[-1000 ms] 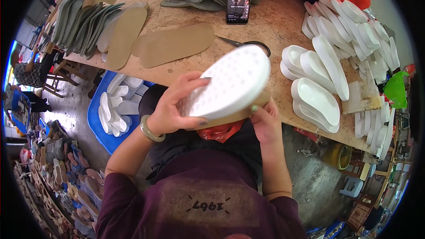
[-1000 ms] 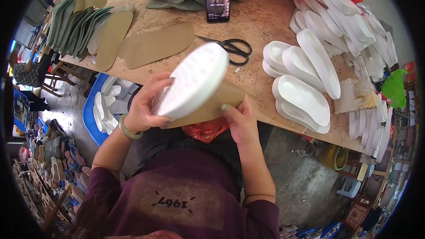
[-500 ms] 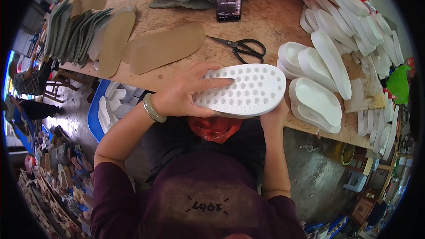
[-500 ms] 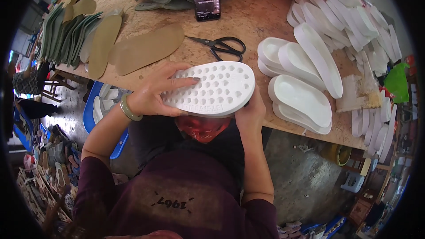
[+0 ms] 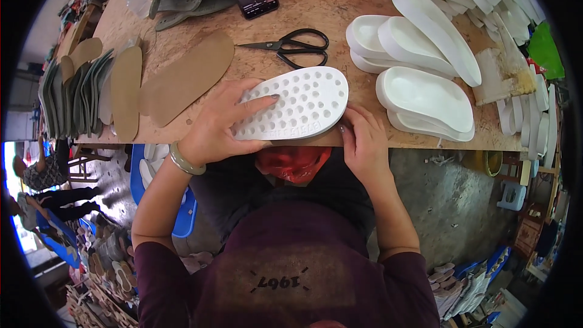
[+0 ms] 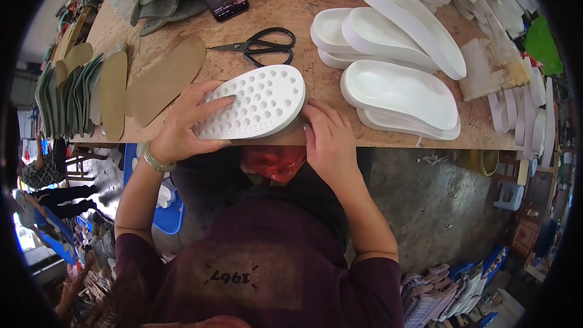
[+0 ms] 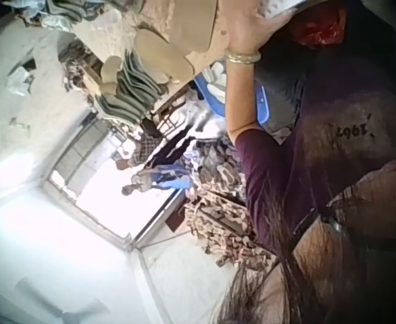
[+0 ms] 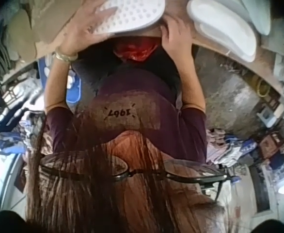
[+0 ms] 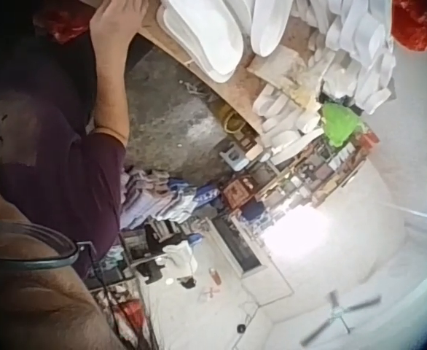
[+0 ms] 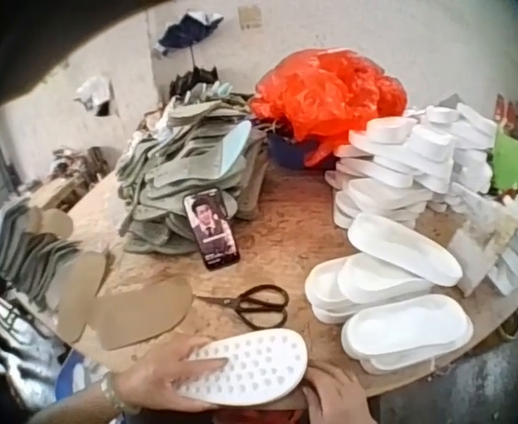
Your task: Applying adhesive and trimming edges of shoe insoles and components.
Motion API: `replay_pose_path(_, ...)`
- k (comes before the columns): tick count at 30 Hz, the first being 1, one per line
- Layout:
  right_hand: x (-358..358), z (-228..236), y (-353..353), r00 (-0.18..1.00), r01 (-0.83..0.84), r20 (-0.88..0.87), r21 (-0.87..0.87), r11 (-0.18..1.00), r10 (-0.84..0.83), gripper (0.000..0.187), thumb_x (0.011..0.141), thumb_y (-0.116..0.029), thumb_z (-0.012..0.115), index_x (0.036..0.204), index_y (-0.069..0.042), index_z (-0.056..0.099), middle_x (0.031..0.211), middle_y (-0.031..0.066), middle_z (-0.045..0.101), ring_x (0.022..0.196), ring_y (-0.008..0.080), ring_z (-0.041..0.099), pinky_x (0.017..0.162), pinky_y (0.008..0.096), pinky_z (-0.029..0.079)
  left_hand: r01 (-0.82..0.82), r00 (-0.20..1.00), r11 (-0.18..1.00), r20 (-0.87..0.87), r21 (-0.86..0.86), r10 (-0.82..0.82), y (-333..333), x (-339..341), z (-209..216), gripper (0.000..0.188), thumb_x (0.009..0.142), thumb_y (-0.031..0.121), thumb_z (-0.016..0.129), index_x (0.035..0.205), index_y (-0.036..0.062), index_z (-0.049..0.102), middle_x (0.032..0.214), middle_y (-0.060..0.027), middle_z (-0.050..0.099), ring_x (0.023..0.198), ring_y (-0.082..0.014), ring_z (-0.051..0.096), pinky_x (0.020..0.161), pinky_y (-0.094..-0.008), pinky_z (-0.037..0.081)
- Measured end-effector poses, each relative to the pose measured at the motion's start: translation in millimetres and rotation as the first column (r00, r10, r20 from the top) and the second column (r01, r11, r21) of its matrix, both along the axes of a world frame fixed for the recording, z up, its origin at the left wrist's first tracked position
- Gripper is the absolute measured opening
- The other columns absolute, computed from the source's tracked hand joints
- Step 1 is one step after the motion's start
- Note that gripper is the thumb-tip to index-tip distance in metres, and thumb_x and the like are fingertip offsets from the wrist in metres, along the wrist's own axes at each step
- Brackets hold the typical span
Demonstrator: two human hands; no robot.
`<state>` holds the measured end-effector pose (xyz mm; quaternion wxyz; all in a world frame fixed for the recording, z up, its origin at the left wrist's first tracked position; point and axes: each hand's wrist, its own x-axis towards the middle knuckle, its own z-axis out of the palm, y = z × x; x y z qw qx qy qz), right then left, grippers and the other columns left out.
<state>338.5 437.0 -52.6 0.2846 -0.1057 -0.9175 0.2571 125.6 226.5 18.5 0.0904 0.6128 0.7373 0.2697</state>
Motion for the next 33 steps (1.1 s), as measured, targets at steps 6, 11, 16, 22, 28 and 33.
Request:
replay_pose_path(6,5,-6,6,0.997,-0.046,-0.048,0.157,0.986,0.054,0.031,0.078,0.001,0.067,0.108,-0.004,0.064,0.115,0.0104,0.067,0.114,0.0295,0.062,0.095,0.0461,0.048,0.018,0.992,0.999,-0.127,-0.039,-0.023,7,8,0,0.066,0.065,0.027,0.084,0.129,0.0188,0.066,0.131,-0.0165,0.056,0.114,-0.0350,0.055,0.099,-0.0437,0.044)
replay_pose_path(11,6,-10,7,0.996,-0.040,-0.069,0.199,0.979,0.055,0.027,0.076,0.000,0.069,0.102,-0.004,0.066,0.115,0.0099,0.067,0.113,0.0302,0.061,0.095,0.0456,0.049,0.012,0.988,0.999,-0.153,-0.046,-0.018,9,10,-1,0.066,0.065,0.026,0.084,0.128,0.0194,0.066,0.130,-0.0157,0.056,0.113,-0.0353,0.055,0.098,-0.0442,0.044)
replay_pose_path(16,6,-8,6,0.993,-0.035,-0.107,0.142,0.989,0.050,0.026,0.074,-0.001,0.071,0.100,-0.003,0.068,0.110,0.0100,0.066,0.109,0.0307,0.062,0.090,0.0433,0.052,0.006,0.984,0.999,-0.176,-0.042,-0.014,11,13,-2,0.066,0.065,0.026,0.083,0.128,0.0197,0.066,0.130,-0.0152,0.056,0.113,-0.0355,0.055,0.098,-0.0444,0.044)
replay_pose_path(22,8,-9,8,0.992,-0.056,-0.106,0.114,0.992,0.068,0.025,0.074,-0.001,0.073,0.098,-0.002,0.069,0.109,0.0104,0.066,0.107,0.0310,0.063,0.088,0.0427,0.052,-0.017,0.978,0.998,-0.208,-0.065,0.003,11,16,-2,0.067,0.065,0.025,0.083,0.129,0.0212,0.064,0.132,-0.0144,0.054,0.114,-0.0354,0.054,0.098,-0.0452,0.043)
replay_pose_path(28,9,-6,7,0.993,-0.055,-0.103,0.105,0.993,0.066,0.024,0.074,0.000,0.072,0.098,-0.002,0.069,0.109,0.0106,0.066,0.107,0.0313,0.063,0.087,0.0427,0.052,-0.026,0.972,0.996,-0.236,-0.086,0.005,11,18,-2,0.067,0.065,0.026,0.083,0.129,0.0219,0.063,0.132,-0.0141,0.053,0.116,-0.0352,0.053,0.098,-0.0459,0.042)
replay_pose_path(33,9,-6,7,0.991,-0.048,-0.128,0.014,0.999,0.050,0.033,0.075,0.002,0.069,0.107,-0.002,0.067,0.111,0.0108,0.066,0.108,0.0321,0.062,0.088,0.0441,0.052,-0.024,0.964,0.995,-0.266,-0.095,-0.002,11,20,-2,0.067,0.065,0.026,0.083,0.129,0.0225,0.063,0.131,-0.0138,0.052,0.115,-0.0344,0.052,0.097,-0.0466,0.042)
